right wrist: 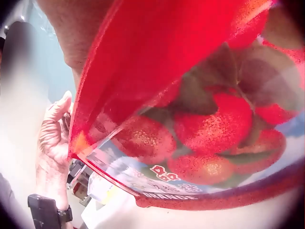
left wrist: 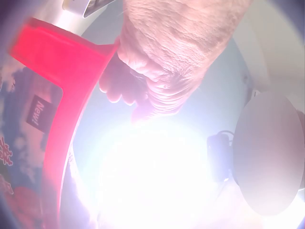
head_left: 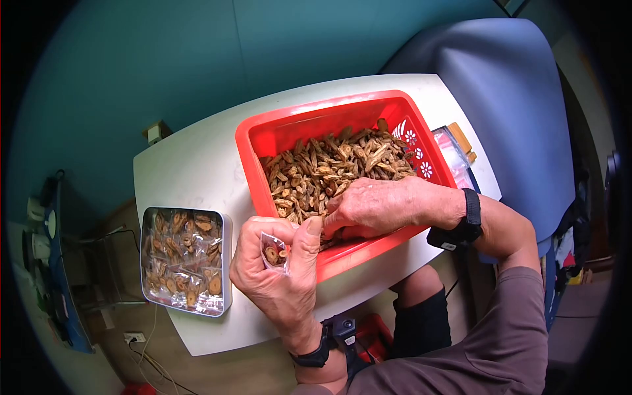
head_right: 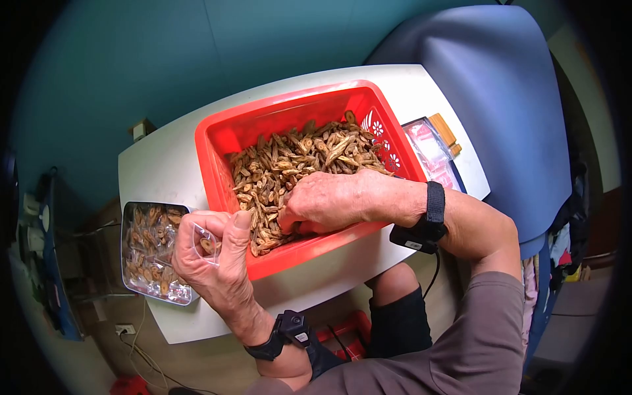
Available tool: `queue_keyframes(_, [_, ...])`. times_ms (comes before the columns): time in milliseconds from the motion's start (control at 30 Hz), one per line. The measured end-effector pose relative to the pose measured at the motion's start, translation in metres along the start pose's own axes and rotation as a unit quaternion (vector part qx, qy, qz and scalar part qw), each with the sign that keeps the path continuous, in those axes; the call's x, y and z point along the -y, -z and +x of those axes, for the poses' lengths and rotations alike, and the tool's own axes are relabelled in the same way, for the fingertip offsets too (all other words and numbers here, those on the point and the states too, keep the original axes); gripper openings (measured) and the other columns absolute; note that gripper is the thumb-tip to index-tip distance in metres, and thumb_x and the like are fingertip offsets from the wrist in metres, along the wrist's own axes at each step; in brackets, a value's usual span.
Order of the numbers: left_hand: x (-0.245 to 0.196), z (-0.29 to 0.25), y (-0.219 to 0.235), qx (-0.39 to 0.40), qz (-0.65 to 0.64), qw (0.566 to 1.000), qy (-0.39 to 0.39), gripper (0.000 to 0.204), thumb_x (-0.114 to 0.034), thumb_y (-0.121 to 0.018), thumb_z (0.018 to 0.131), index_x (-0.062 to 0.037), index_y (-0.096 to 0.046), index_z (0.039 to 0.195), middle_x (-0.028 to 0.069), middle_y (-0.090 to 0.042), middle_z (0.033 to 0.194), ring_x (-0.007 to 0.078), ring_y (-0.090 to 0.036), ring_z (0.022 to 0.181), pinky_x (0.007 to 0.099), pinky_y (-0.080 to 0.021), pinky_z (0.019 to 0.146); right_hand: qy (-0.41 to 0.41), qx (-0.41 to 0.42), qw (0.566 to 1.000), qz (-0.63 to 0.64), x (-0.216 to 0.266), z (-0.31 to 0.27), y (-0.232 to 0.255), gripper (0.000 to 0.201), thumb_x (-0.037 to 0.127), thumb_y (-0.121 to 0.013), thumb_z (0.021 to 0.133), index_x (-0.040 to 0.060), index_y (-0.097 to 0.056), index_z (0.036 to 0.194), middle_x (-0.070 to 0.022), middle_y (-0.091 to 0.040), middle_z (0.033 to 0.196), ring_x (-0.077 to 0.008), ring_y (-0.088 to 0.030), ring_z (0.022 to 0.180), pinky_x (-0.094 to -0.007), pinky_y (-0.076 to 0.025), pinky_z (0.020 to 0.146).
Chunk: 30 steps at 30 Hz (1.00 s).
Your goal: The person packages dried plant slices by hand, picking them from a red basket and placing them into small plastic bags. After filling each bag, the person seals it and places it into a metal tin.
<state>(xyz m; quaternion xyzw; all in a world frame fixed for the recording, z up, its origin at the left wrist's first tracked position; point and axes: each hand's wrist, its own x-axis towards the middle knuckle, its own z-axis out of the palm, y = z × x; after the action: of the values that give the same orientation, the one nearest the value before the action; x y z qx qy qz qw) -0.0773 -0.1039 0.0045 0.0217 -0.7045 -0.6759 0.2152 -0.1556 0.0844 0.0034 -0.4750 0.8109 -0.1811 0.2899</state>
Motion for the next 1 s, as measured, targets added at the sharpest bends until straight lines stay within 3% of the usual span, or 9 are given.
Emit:
queue_keyframes(200, [0.003,-0.001,0.0,0.022,0.0,1.0,-0.011,0.031,-0.004,-0.087,0.079,-0.0048,-0.057,0.076,0.0031,-0.058,0.07,0.0111,-0.053,0.062,0.0271,-0.044,0.058,-0.057,-0.048,0.996,-0.039,0.006,-0.016,0.001,0.016,0.011,-0.064,0.091,0.0013,-0.067,0.104,-0.0188,-0.07,0.091,-0.0378,-0.07,0.09,-0.0454,-0.055,0.076])
queue_keyframes(267, [0.002,-0.002,-0.002,0.029,0.015,0.999,-0.028,0.03,-0.003,-0.087,0.078,-0.0048,-0.057,0.076,0.0043,-0.059,0.07,0.0126,-0.055,0.06,0.0278,-0.045,0.057,-0.075,-0.166,0.98,0.078,0.009,-0.026,0.001,0.013,0.007,-0.065,0.092,0.001,-0.067,0.104,-0.0191,-0.07,0.088,-0.0384,-0.07,0.084,-0.0458,-0.055,0.073])
queue_keyframes(300, [0.001,-0.003,-0.003,0.04,0.018,0.998,-0.034,0.03,-0.003,-0.088,0.076,-0.0049,-0.058,0.075,0.0051,-0.059,0.069,0.0142,-0.055,0.059,0.0285,-0.044,0.056,-0.083,-0.225,0.965,0.108,0.014,-0.03,0.003,0.011,0.005,-0.066,0.092,0.0004,-0.069,0.102,-0.0192,-0.07,0.085,-0.0382,-0.07,0.078,-0.0439,-0.055,0.07])
queue_keyframes(400, [-0.001,-0.004,-0.008,0.06,0.023,0.997,-0.053,0.032,-0.002,-0.089,0.073,-0.0055,-0.057,0.074,0.0054,-0.057,0.067,0.0165,-0.055,0.057,0.0305,-0.043,0.054,-0.128,-0.334,0.88,0.311,0.029,-0.045,0.008,0.012,0.006,-0.071,0.093,-0.0007,-0.072,0.103,-0.0069,-0.07,0.077,-0.0172,-0.067,0.068,-0.0318,-0.053,0.063])
queue_keyframes(433, [0.0,-0.005,-0.01,0.072,0.02,0.996,-0.05,0.032,-0.002,-0.089,0.073,-0.0056,-0.057,0.073,0.0052,-0.056,0.067,0.0165,-0.054,0.057,0.0309,-0.042,0.053,-0.065,-0.384,0.871,0.299,0.025,-0.048,0.003,0.012,0.004,-0.073,0.093,-0.0023,-0.073,0.104,-0.0031,-0.067,0.078,-0.01,-0.061,0.066,-0.0267,-0.049,0.059])
queue_keyframes(533, [-0.002,-0.006,-0.014,0.085,0.025,0.995,-0.051,0.034,-0.001,-0.09,0.071,-0.0059,-0.057,0.072,0.0049,-0.055,0.066,0.0159,-0.052,0.055,0.0316,-0.041,0.051,0.038,-0.511,0.829,0.223,0.039,-0.052,0.004,0.011,0.0,-0.074,0.091,-0.0046,-0.073,0.1,-0.0063,-0.067,0.08,-0.0089,-0.058,0.063,-0.0252,-0.047,0.057])
queue_keyframes(600, [-0.001,-0.006,-0.016,0.095,0.045,0.993,-0.061,0.033,-0.001,-0.09,0.07,-0.0056,-0.057,0.073,0.0047,-0.054,0.065,0.0162,-0.051,0.055,0.0318,-0.04,0.051,0.025,-0.566,0.735,0.373,0.068,-0.051,-0.002,0.012,-0.008,-0.075,0.084,-0.0065,-0.073,0.096,-0.0104,-0.068,0.083,-0.0102,-0.058,0.063,-0.0257,-0.046,0.056])
queue_keyframes(667, [-0.001,-0.007,-0.018,0.102,0.051,0.991,-0.066,0.034,-0.001,-0.09,0.07,-0.0054,-0.057,0.073,0.005,-0.054,0.065,0.0174,-0.051,0.055,0.0323,-0.04,0.051,0.068,-0.6,0.719,0.343,0.08,-0.044,-0.008,0.015,-0.01,-0.075,0.081,-0.0065,-0.073,0.095,-0.0119,-0.069,0.083,-0.0123,-0.063,0.064,-0.0265,-0.049,0.058])
queue_keyframes(1000, [0.007,-0.008,-0.019,0.136,0.04,0.986,-0.083,0.023,0.0,-0.079,0.07,-0.005,-0.057,0.076,0.0083,-0.056,0.069,0.0266,-0.057,0.061,0.0359,-0.046,0.056,0.02,-0.605,0.794,0.054,0.086,-0.028,-0.016,0.018,0.0,-0.082,0.079,0.0021,-0.072,0.094,-0.0092,-0.071,0.08,-0.0201,-0.07,0.065,-0.0284,-0.055,0.054])
